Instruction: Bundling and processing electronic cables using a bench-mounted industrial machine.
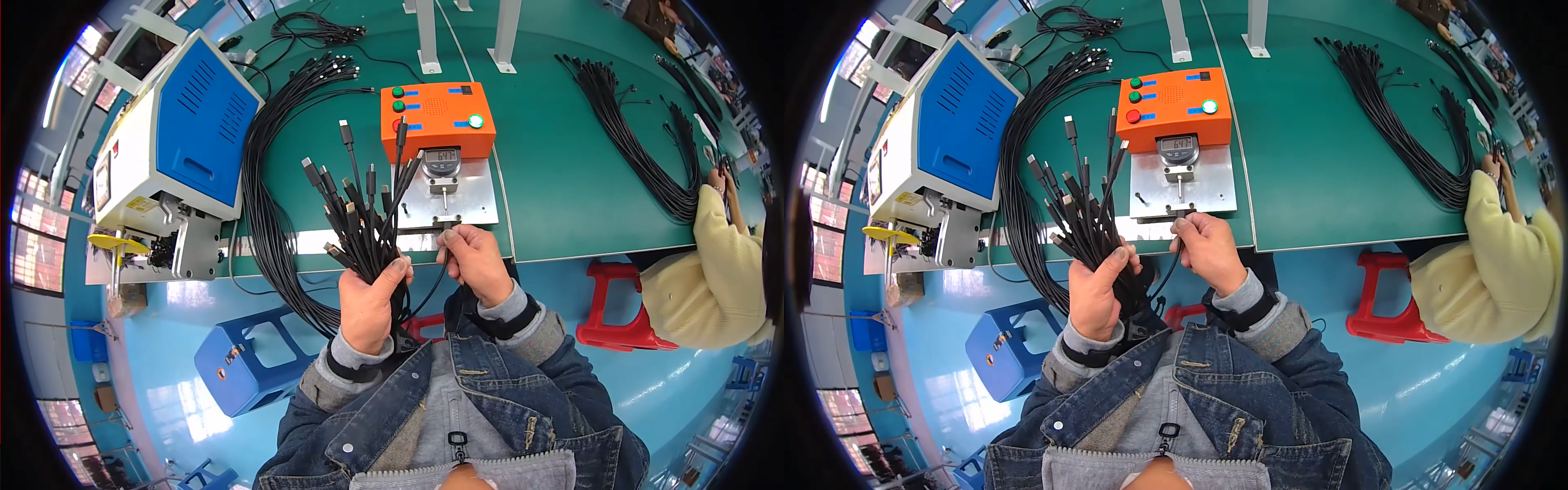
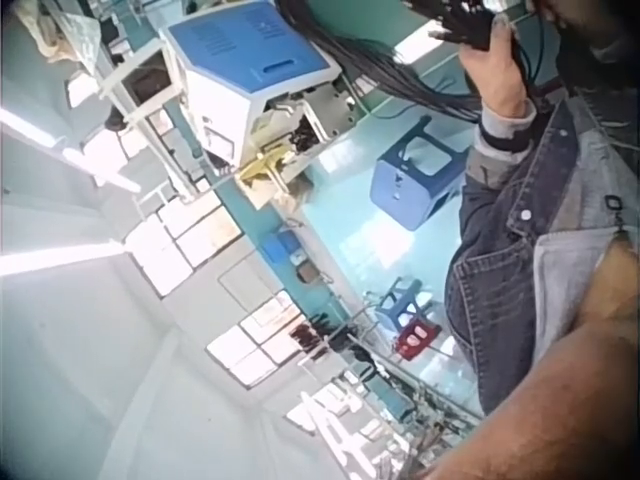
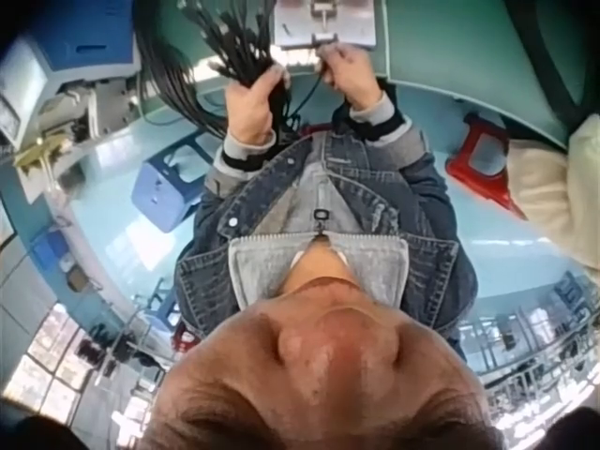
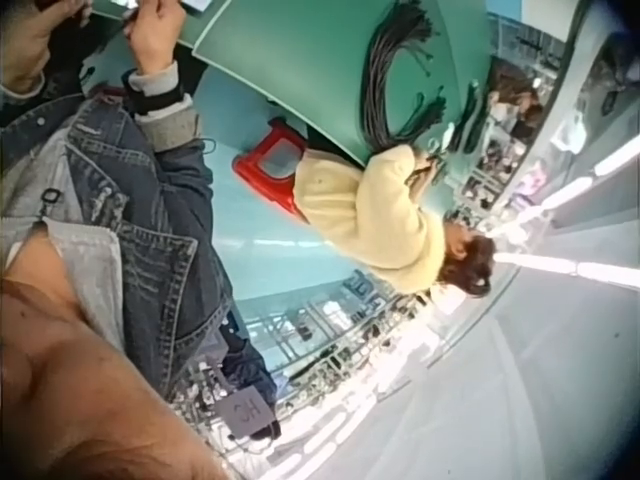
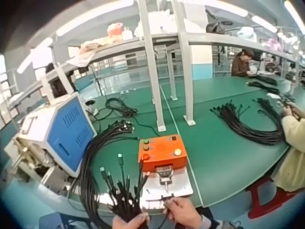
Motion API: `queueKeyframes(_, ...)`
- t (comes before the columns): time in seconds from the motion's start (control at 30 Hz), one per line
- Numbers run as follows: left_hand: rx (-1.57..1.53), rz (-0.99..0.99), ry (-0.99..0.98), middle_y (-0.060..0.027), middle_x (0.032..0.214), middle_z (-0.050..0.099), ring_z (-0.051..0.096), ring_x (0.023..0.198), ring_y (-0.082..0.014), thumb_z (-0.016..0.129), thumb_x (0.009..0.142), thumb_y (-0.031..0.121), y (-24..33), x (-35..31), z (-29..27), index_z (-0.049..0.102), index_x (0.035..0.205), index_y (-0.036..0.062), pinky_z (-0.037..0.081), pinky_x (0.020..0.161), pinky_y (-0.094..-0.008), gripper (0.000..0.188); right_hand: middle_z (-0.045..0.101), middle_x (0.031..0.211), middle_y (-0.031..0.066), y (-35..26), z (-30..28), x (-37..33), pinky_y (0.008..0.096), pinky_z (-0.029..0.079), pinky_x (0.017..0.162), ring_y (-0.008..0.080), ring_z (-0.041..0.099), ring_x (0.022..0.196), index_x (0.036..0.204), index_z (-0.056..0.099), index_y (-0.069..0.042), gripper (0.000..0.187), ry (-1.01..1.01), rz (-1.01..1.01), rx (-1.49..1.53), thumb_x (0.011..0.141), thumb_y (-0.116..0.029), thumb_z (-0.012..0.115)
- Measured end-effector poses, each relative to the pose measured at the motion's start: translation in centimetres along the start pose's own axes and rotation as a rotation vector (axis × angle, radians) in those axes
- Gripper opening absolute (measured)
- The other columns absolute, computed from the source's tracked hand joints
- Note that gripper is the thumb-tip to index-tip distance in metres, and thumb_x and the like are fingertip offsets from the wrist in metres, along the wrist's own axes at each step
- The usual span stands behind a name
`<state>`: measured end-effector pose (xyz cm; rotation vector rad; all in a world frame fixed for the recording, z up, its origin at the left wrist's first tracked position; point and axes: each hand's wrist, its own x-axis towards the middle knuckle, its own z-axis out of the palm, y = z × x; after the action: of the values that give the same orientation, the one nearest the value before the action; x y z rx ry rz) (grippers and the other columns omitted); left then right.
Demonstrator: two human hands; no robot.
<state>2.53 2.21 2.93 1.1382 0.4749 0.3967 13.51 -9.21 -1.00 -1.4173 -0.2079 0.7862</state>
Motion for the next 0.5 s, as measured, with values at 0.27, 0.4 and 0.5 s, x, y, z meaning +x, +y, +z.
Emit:
queueKeyframes(0.27, -0.045, -0.056, 0.055, -0.0082, 0.076, 0.059, 0.055, 0.066, -0.0135, 0.053, 0.076, 0.001, 0.3, -0.2, 0.3, 0.056, 0.085, -0.0048, 0.045, 0.061, -0.0247, 0.011, 0.054, 0.062, 0.0028, 0.3, 0.0, 0.0, 0.0164, 0.032, 0.033, 0.0042, 0.041, 0.04, 0.081, 0.053, 0.0, 0.021, -0.01, -0.01, 0.004, 0.086, -0.017, 0.042)
queueKeyframes(0.4, -0.041, -0.09, 0.039, -0.0079, 0.076, 0.059, 0.055, 0.066, -0.0135, 0.053, 0.075, 0.001, 0.0, -0.4, 0.1, 0.056, 0.085, -0.0046, 0.045, 0.061, -0.0246, 0.011, 0.056, 0.063, 0.0032, 0.5, -0.3, -0.6, 0.0187, 0.033, 0.034, 0.0057, 0.043, 0.04, 0.079, 0.054, 0.0, 0.021, -0.042, -0.035, -0.058, 0.086, -0.017, 0.044)
queueKeyframes(0.5, -0.047, -0.121, 0.031, -0.0077, 0.075, 0.059, 0.056, 0.065, -0.0136, 0.054, 0.075, 0.002, -0.1, -0.8, -0.3, 0.056, 0.084, -0.0043, 0.045, 0.06, -0.0245, 0.011, 0.056, 0.062, 0.0066, 0.3, -1.3, -1.4, 0.0232, 0.037, 0.038, 0.0102, 0.046, 0.041, 0.075, 0.055, 0.001, 0.022, -0.179, -0.08, -0.35, 0.083, -0.017, 0.047)
